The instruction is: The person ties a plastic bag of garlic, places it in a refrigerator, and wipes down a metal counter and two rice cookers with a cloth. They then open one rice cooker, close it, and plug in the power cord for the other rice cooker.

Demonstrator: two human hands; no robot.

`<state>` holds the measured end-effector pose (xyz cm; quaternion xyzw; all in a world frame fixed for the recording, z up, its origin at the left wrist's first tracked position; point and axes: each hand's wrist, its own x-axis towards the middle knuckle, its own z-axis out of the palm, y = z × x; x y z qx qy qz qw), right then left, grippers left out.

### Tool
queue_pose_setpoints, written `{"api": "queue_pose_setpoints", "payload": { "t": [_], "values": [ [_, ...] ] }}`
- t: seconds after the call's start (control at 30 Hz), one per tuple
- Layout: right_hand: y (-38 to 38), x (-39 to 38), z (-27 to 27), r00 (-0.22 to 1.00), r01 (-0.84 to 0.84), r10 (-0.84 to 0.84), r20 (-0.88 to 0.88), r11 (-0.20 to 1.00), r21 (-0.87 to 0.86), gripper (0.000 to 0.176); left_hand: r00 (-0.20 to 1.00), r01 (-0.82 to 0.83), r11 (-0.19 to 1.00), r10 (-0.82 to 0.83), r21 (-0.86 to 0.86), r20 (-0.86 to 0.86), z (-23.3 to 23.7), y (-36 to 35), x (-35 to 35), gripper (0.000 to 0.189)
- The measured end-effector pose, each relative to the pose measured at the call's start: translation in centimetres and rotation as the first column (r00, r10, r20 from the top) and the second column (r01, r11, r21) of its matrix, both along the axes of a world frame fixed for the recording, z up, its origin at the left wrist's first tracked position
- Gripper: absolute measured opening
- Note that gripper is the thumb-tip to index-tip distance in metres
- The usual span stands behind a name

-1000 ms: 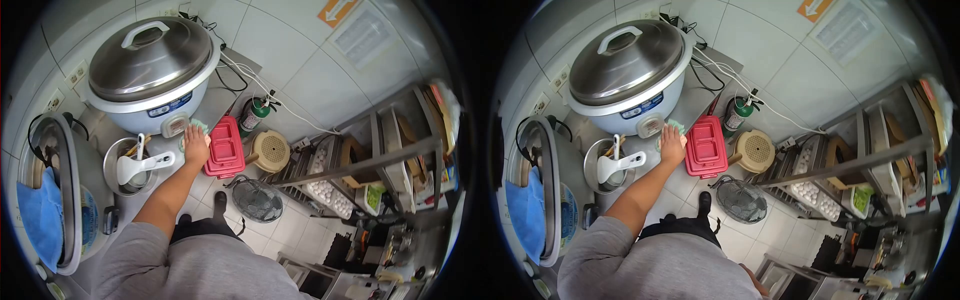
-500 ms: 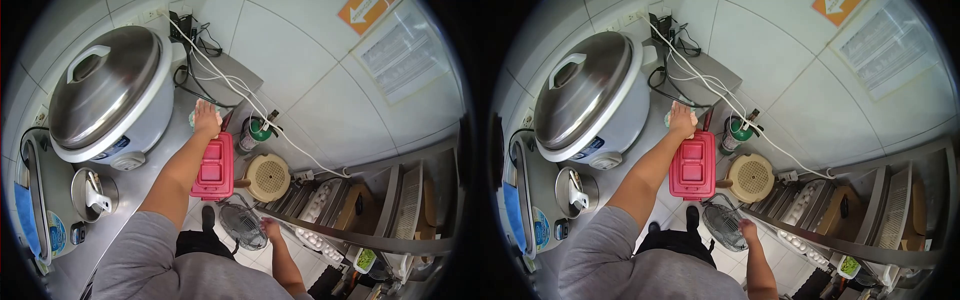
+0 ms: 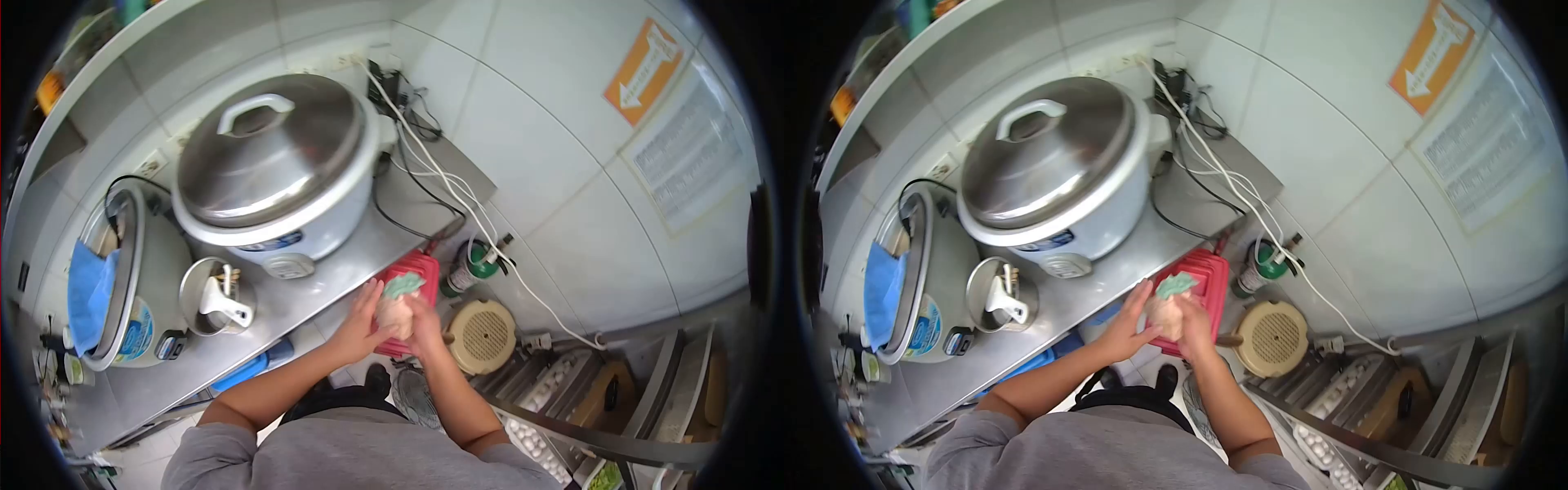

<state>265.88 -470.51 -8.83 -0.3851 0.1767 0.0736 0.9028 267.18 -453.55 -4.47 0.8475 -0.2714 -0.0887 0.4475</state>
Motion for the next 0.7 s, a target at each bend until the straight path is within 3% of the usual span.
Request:
{"api": "queue_pose_setpoints", "payload": {
  "t": [0.07, 0.1, 0.13, 0.17, 0.2, 0.23, 0.27, 0.3, 0.37, 0.43, 0.5, 0.6, 0.7],
  "values": [
    [2.2, 3.1, 4.8, 0.958, 0.246, -0.213, 0.194, 0.954, -0.169, 0.025, 1.000, 0.000, 0.999, 0.001, -0.043, 0.020, 4.4, 4.7, 0.2, 0.065],
    [3.2, 4.7, 6.1, 0.923, 0.332, -0.244, 0.296, 0.895, -0.298, 0.028, 1.000, -0.002, 0.996, 0.001, -0.086, -0.016, 6.1, 7.1, -0.1, 0.058],
    [4.0, 6.0, 7.6, 0.912, 0.343, -0.172, 0.372, 0.818, -0.462, 0.030, 1.000, -0.022, 0.997, 0.022, -0.080, -0.007, 7.7, 9.3, -0.9, 0.058],
    [4.1, 8.3, 6.5, 0.903, 0.344, 0.018, 0.430, 0.571, -0.745, 0.035, 0.997, -0.070, 0.996, 0.071, -0.059, 0.013, 9.3, 11.3, -1.7, 0.052],
    [4.4, 9.5, 8.2, 0.888, 0.352, 0.229, 0.398, 0.218, -0.910, 0.042, 0.993, -0.113, 0.993, 0.115, -0.040, 0.035, 10.8, 13.3, -2.5, 0.047],
    [6.1, 11.1, 7.2, 0.785, 0.612, 0.035, 0.619, 0.114, -0.783, 0.044, 0.991, -0.122, 0.992, 0.124, -0.042, 0.047, 12.2, 15.4, -3.6, 0.047],
    [5.8, 12.5, 7.0, 0.731, 0.677, 0.051, 0.680, 0.064, -0.733, 0.043, 0.985, -0.170, 0.985, 0.171, -0.034, 0.029, 13.2, 17.3, -4.8, 0.043],
    [6.5, 13.2, 10.8, 0.672, 0.738, 0.078, 0.736, 0.015, -0.675, 0.042, 0.975, -0.222, 0.974, 0.223, -0.034, 0.010, 13.6, 19.0, -5.8, 0.040],
    [8.5, 14.6, 16.4, 0.703, 0.649, 0.111, 0.702, 0.305, -0.697, 0.041, 0.954, -0.299, 0.947, 0.293, -0.116, -0.060, 13.3, 22.4, -7.5, 0.037],
    [11.2, 17.4, 20.6, 0.716, 0.592, 0.239, 0.656, 0.290, -0.752, 0.043, 0.927, -0.369, 0.911, 0.347, -0.186, -0.142, 13.3, 24.4, -8.3, 0.035],
    [14.0, 21.6, 23.2, 0.510, 0.764, 0.585, 0.630, 0.028, -0.644, 0.047, 0.883, -0.468, 0.834, 0.431, -0.292, -0.187, 13.6, 25.7, -8.7, 0.034],
    [18.2, 28.7, 24.8, 0.486, 0.783, 0.728, 0.484, -0.117, -0.611, 0.052, 0.857, -0.506, 0.793, 0.508, -0.341, -0.090, 15.2, 27.2, -8.5, 0.032],
    [20.6, 34.2, 25.2, 0.452, 0.683, 0.870, 0.195, -0.197, -0.704, 0.037, 0.775, -0.597, 0.703, 0.630, -0.386, -0.052, 15.1, 28.5, -8.3, 0.031]
  ]
}}
